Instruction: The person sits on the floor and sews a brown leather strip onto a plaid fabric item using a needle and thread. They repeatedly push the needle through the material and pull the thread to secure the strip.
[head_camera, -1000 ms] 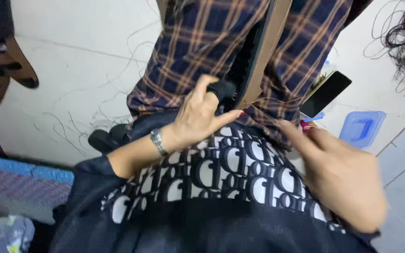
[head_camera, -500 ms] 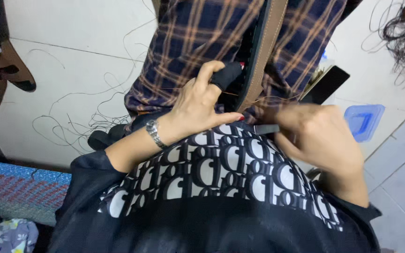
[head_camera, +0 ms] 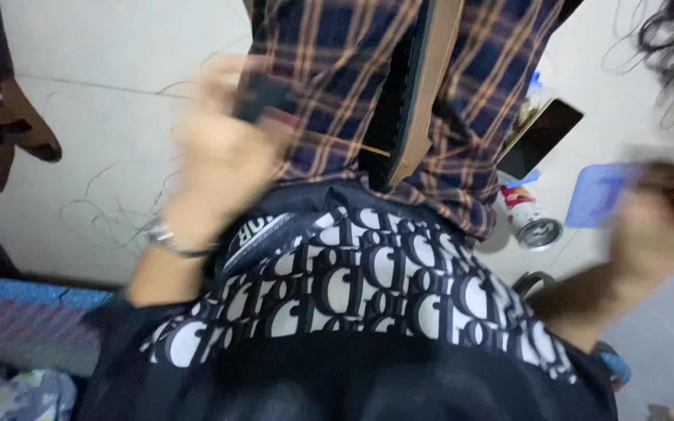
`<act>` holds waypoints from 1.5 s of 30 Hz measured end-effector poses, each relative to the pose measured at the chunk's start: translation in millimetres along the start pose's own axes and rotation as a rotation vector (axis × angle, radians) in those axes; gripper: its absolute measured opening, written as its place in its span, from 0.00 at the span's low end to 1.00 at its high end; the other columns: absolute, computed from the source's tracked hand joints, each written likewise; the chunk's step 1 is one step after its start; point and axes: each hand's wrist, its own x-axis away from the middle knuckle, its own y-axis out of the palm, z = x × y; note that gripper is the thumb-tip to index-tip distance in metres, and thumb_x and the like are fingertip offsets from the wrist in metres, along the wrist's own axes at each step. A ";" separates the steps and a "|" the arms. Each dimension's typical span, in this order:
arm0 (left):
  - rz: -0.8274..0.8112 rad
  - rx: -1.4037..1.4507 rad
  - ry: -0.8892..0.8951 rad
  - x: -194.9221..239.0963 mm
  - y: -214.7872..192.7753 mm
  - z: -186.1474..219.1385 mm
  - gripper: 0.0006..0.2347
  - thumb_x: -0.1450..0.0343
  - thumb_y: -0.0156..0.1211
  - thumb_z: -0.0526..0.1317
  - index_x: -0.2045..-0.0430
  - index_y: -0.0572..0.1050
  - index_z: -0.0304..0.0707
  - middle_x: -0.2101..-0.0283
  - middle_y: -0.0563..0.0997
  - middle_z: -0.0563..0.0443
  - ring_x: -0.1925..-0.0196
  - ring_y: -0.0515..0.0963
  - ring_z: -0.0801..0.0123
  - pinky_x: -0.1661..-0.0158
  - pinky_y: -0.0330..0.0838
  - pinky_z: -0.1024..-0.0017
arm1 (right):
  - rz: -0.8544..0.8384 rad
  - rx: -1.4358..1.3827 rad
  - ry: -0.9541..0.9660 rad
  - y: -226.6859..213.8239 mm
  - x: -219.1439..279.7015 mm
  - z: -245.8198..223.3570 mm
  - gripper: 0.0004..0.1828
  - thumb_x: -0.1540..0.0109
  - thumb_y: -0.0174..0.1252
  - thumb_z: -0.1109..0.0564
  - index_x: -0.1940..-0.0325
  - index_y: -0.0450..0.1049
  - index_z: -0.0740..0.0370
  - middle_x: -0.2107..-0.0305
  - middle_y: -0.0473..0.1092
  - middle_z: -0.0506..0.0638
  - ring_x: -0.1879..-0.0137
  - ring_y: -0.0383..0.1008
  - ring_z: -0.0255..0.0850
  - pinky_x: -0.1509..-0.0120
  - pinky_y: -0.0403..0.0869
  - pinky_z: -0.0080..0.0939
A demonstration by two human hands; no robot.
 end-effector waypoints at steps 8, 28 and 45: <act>-0.691 -0.246 -0.289 10.2 37.4 -15.6 0.20 0.32 0.62 0.57 0.79 0.79 0.37 0.79 0.80 0.49 0.78 0.80 0.51 0.75 0.73 0.62 | -0.663 -0.658 0.035 102.1 -44.5 -72.7 0.06 0.42 0.66 0.56 0.68 0.81 0.63 0.63 0.75 0.60 0.69 0.77 0.44 0.62 0.75 0.40; 0.003 -1.368 -0.303 1.4 -78.4 -83.3 0.17 0.18 0.65 0.45 0.61 0.78 0.21 0.40 0.66 0.18 0.48 0.71 0.28 0.51 0.66 0.41 | -0.736 0.092 -0.327 67.7 -45.0 -68.0 0.34 0.34 0.49 0.74 0.26 0.60 0.50 0.55 0.75 0.52 0.53 0.75 0.42 0.51 0.79 0.38; -0.351 -0.734 0.563 -30.8 61.0 -39.0 0.38 0.36 0.74 0.82 0.70 0.85 0.41 0.20 0.46 0.42 0.23 0.30 0.31 0.31 0.23 0.23 | -0.931 0.728 -0.394 81.1 -57.6 -121.0 0.40 0.41 0.57 0.61 0.24 0.62 0.43 0.67 0.73 0.47 0.81 0.68 0.33 0.83 0.75 0.39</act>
